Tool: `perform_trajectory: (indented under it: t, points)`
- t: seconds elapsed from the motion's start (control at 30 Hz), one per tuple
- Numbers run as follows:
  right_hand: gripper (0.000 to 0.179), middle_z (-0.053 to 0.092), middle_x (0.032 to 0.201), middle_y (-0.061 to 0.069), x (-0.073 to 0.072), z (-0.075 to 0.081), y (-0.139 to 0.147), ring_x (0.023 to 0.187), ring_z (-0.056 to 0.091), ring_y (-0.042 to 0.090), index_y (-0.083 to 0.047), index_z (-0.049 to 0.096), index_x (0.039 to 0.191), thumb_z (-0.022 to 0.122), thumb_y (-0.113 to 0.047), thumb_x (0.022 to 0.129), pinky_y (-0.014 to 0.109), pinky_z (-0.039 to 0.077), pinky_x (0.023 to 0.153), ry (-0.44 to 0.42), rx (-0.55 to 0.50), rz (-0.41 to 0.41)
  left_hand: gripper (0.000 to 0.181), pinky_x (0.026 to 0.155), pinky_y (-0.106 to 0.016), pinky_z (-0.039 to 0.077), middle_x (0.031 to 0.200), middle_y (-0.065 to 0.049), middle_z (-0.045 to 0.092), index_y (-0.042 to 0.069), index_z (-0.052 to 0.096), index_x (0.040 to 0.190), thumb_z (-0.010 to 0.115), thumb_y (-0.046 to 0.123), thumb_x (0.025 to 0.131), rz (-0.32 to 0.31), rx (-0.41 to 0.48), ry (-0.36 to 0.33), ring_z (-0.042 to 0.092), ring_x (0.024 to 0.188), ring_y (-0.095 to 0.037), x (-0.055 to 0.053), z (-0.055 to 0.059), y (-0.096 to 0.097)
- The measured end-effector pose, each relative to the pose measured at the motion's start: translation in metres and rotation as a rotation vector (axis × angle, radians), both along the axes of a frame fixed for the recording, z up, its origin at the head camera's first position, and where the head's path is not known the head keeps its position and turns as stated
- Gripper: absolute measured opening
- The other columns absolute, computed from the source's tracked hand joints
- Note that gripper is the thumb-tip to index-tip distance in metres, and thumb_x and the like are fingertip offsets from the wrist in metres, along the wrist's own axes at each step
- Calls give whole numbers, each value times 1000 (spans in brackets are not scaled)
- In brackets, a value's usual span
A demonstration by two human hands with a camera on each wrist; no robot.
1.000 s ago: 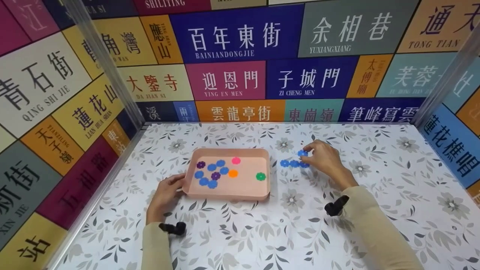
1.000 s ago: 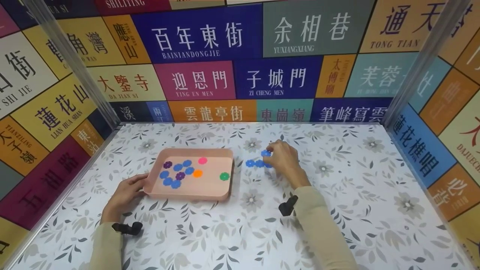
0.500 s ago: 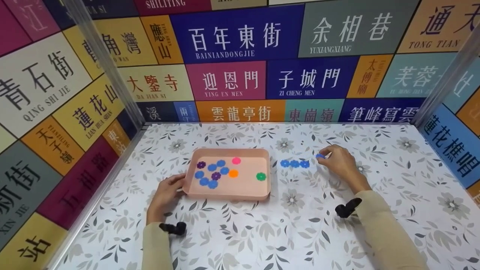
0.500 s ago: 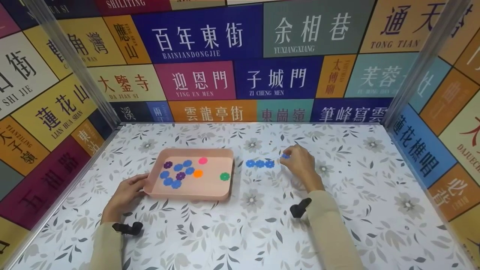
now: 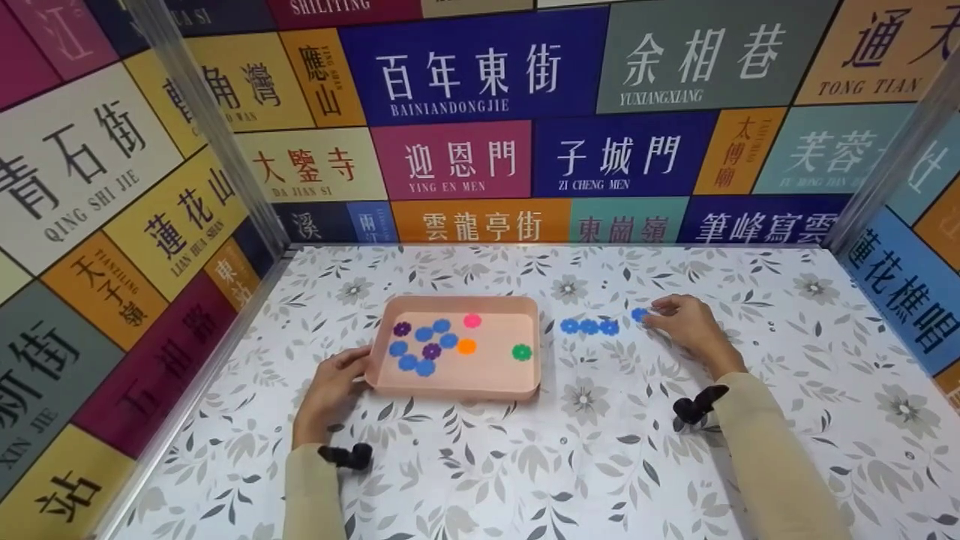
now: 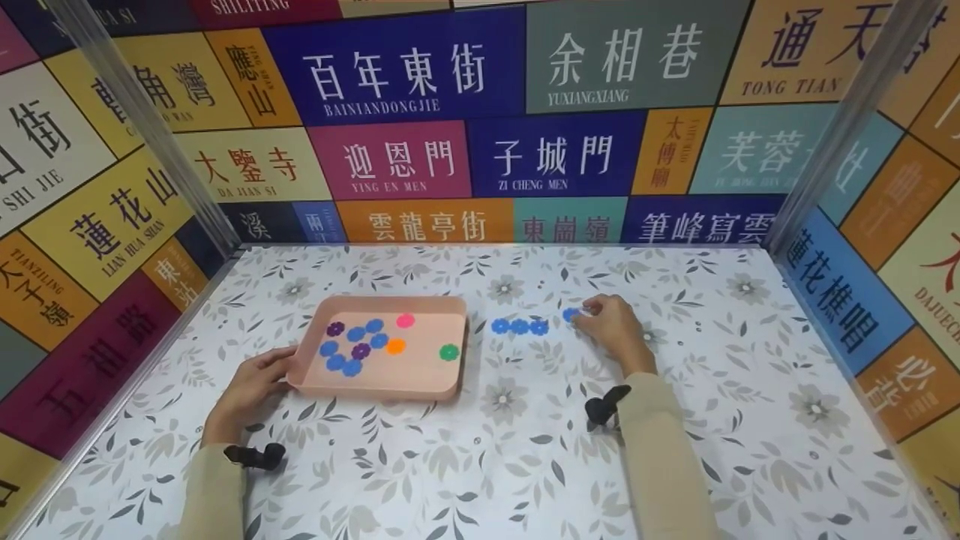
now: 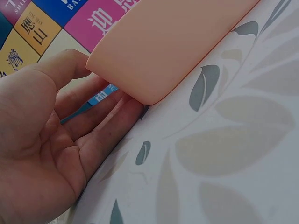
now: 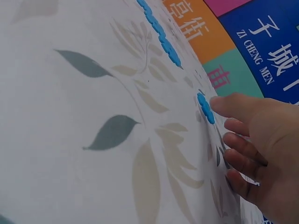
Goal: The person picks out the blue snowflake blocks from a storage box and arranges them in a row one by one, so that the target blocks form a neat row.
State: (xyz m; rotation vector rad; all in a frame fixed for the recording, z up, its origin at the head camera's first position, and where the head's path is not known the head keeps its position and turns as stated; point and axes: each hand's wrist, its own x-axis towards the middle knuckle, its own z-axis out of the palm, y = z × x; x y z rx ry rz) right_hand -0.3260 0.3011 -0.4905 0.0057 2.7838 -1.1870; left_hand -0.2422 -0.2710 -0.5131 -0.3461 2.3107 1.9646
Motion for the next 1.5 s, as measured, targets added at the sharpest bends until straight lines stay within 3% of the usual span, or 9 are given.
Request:
perform_trajectory:
  t: [0.37, 0.77, 0.93, 1.13, 1.33, 1.5]
  points:
    - [48, 58, 132, 28, -2, -4, -5, 122, 55, 43, -2, 64, 128, 70, -32, 92, 57, 40, 107, 14, 60, 11, 41, 88, -30, 56, 138, -14, 61, 8, 57, 139, 56, 22, 100, 5, -23, -45, 64, 109, -20, -3, 0, 1]
    - [40, 62, 124, 25, 1, -9, -11, 111, 58, 37, -1, 68, 121, 72, -28, 92, 52, 47, 98, 70, 54, 97, 42, 85, -28, 56, 139, -17, 60, 6, 56, 140, 56, 20, 100, 1, -3, -28, 64, 107, -20, -2, -1, -1]
    - [38, 64, 122, 22, 2, -9, -12, 109, 58, 34, -5, 70, 118, 73, -31, 91, 49, 48, 95, 63, 74, 125, 43, 84, -28, 57, 137, -19, 61, 3, 56, 140, 57, 18, 100, -10, -13, 6, 65, 104, -18, -2, -3, -2]
    - [38, 65, 120, 19, 2, -7, -12, 110, 58, 33, -6, 70, 116, 75, -33, 89, 48, 48, 96, 30, 82, 146, 42, 85, -29, 57, 137, -18, 61, 5, 57, 139, 57, 20, 100, -5, -49, -7, 66, 106, -19, -3, -4, -4]
    - [44, 64, 122, 19, 4, -1, -19, 104, 59, 31, -6, 69, 119, 75, -37, 89, 38, 50, 84, 77, 62, 126, 44, 86, -29, 57, 138, -19, 61, 5, 57, 140, 59, 22, 100, -3, -40, -13, 66, 106, -19, -3, -4, -4]
    - [48, 64, 123, 16, 5, 17, -45, 103, 56, 28, -8, 68, 124, 74, -41, 90, 34, 49, 78, 173, -4, 132, 43, 88, -29, 56, 139, -18, 60, 6, 56, 140, 59, 23, 100, -6, -33, -16, 65, 108, -21, -3, -2, -2]
